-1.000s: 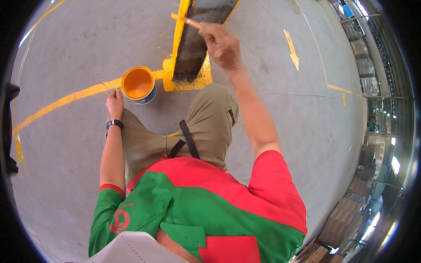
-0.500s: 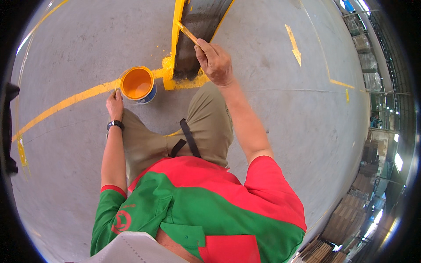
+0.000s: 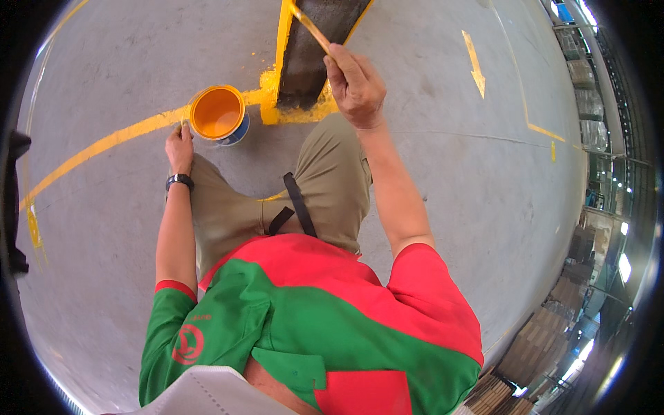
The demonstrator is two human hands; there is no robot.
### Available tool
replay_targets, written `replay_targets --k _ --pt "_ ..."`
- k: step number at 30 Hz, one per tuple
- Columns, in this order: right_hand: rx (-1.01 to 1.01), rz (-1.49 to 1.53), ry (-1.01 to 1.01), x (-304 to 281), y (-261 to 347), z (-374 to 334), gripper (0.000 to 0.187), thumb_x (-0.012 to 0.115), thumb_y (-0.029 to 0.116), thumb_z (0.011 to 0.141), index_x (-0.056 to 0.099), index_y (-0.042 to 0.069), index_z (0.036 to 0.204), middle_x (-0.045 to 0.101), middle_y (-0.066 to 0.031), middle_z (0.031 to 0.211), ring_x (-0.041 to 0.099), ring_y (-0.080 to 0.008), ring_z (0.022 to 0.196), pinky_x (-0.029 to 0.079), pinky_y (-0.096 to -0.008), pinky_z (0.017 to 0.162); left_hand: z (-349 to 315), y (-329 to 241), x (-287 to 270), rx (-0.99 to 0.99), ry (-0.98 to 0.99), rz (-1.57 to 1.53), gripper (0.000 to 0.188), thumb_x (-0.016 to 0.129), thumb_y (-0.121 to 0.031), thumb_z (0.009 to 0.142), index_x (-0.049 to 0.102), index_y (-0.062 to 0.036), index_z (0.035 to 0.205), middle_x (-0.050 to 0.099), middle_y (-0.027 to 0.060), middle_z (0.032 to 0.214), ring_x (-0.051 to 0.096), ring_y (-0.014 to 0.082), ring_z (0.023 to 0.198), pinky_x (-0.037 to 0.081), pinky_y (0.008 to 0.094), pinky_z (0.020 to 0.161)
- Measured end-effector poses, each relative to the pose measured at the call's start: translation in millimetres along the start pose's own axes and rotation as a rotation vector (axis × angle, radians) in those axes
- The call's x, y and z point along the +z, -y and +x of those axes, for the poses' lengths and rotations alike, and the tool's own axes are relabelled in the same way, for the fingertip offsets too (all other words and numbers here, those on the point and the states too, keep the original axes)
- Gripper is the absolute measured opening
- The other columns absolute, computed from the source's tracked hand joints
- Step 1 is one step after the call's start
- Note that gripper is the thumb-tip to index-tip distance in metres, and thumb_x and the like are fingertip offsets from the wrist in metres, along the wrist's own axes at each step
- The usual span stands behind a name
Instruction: The person kneels on the warehouse floor and paints a vertical metal post yellow using a paintbrush and a small paint can. They repeatedly dip the brush into the can and apply paint to the post's surface and base.
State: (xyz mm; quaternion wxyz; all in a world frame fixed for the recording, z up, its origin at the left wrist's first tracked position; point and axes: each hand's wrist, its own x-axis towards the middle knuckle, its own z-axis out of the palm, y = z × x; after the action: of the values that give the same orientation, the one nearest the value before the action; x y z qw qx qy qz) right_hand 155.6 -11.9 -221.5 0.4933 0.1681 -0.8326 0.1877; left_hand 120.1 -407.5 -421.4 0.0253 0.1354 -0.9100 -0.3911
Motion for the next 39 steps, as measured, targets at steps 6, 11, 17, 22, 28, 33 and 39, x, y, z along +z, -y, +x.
replay_targets --k 6,11,17,22,28,33,39 --pt "-0.017 0.056 0.132 11.2 -1.9 -11.7 0.027 0.081 0.004 0.086 0.075 0.008 0.111 0.075 -0.0102 0.094 0.072 -0.0263 0.078 0.058 -0.0333 0.067 -0.7 -1.9 1.6 -0.022 -0.005 -0.044 0.041 0.058 -0.036 0.099 0.075 0.0012 0.109 0.073 0.0172 0.081 0.072 0.0322 0.080 0.053 0.0437 0.078" --pt "0.010 0.077 0.117 13.2 -15.1 -17.9 0.025 0.080 0.005 0.087 0.074 0.008 0.111 0.075 -0.0108 0.095 0.072 -0.0269 0.080 0.059 -0.0344 0.069 0.6 -0.6 0.4 -0.042 0.037 0.001 0.043 0.059 -0.037 0.098 0.074 0.0014 0.111 0.074 0.0174 0.082 0.073 0.0337 0.082 0.054 0.0441 0.080" --pt "0.089 0.174 0.246 13.2 -31.5 -25.5 0.023 0.078 0.006 0.089 0.074 0.009 0.112 0.076 -0.0100 0.096 0.073 -0.0253 0.080 0.059 -0.0340 0.070 25.3 -17.5 -19.9 0.057 0.180 0.133 0.044 0.062 -0.040 0.095 0.076 -0.0002 0.107 0.074 0.0207 0.086 0.073 0.0375 0.087 0.054 0.0437 0.081" --pt "0.237 0.188 0.131 21.1 -51.9 -52.3 0.020 0.077 0.011 0.093 0.075 0.009 0.112 0.077 -0.0098 0.098 0.074 -0.0219 0.080 0.058 -0.0298 0.071 36.5 -37.7 -35.3 0.107 0.315 0.258 0.044 0.064 -0.041 0.094 0.077 -0.0002 0.102 0.074 0.0213 0.087 0.074 0.0336 0.084 0.054 0.0423 0.079" --pt "0.229 0.309 0.074 30.1 -68.5 -104.9 0.018 0.077 0.012 0.093 0.074 0.010 0.111 0.077 -0.0091 0.093 0.072 -0.0242 0.076 0.057 -0.0312 0.067 18.2 -56.9 -43.0 0.127 0.349 0.266 0.049 0.065 -0.040 0.096 0.073 0.0071 0.107 0.072 0.0158 0.082 0.069 0.0249 0.076 0.053 0.0375 0.074" --pt "0.336 0.342 0.122 37.4 -75.9 -127.2 0.017 0.076 0.013 0.094 0.075 0.009 0.110 0.077 -0.0087 0.094 0.073 -0.0205 0.076 0.056 -0.0303 0.066 -1.6 -72.3 -44.3 0.018 0.368 0.231 0.048 0.065 -0.038 0.098 0.072 0.0076 0.113 0.071 0.0125 0.084 0.065 0.0179 0.074 0.052 0.0335 0.072" --pt "0.384 0.467 0.047 45.3 -89.1 -143.6 0.017 0.075 0.016 0.096 0.075 0.008 0.112 0.077 -0.0070 0.092 0.071 -0.0152 0.078 0.056 -0.0283 0.069 -2.1 -71.2 -34.4 -0.009 0.279 0.204 0.049 0.065 -0.037 0.097 0.071 0.0085 0.115 0.073 0.0109 0.088 0.065 0.0173 0.076 0.052 0.0328 0.073"
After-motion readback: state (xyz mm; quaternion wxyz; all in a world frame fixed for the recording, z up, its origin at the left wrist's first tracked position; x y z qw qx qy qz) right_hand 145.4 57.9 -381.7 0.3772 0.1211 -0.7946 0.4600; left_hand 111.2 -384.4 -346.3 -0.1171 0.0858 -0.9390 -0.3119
